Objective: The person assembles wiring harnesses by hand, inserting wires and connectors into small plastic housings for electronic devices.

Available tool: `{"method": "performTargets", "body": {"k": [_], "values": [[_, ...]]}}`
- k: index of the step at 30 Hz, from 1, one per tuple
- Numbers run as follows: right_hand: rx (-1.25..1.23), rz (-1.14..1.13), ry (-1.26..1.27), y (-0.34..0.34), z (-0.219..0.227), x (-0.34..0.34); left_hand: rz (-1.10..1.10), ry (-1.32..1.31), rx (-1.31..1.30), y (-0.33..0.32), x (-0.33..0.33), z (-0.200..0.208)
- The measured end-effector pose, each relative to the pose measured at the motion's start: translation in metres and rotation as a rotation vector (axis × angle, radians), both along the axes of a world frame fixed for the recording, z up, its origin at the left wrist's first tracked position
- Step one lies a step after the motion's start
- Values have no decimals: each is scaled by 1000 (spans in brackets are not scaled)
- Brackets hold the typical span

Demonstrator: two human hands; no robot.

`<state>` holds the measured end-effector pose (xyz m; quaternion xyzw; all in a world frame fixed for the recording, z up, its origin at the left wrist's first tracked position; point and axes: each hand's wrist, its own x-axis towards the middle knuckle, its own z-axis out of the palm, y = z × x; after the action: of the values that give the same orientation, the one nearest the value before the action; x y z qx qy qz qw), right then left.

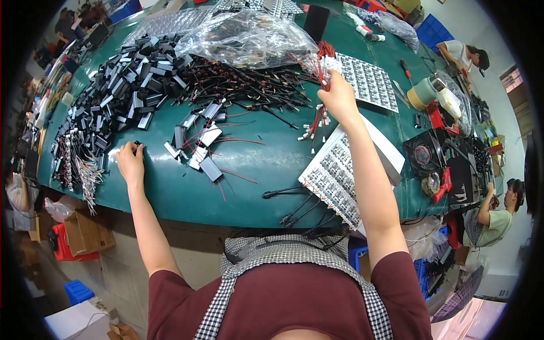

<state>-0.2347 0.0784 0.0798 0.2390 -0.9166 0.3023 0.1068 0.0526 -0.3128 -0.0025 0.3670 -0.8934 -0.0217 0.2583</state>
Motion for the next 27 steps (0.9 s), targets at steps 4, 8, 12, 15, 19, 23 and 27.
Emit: {"method": "performTargets", "body": {"k": [4,8,12,15,19,23,27], "values": [[-89,65,-15,-4,12,13,-1,-14,-6,10,4,2],[-117,335,-115,-17,9,8,-32,62,8,18,7,-3],[231,226,-169,-10,4,-25,-72,131,62,17,6,-6],[532,75,-217,3,-14,-36,-89,144,60,15,5,-8],[668,29,-221,-5,-32,-11,-23,247,108,18,11,0],[685,-56,-185,-10,-43,-15,-209,627,426,46,16,27],[412,-35,-426,15,-41,-27,-516,892,924,110,19,49]]}}
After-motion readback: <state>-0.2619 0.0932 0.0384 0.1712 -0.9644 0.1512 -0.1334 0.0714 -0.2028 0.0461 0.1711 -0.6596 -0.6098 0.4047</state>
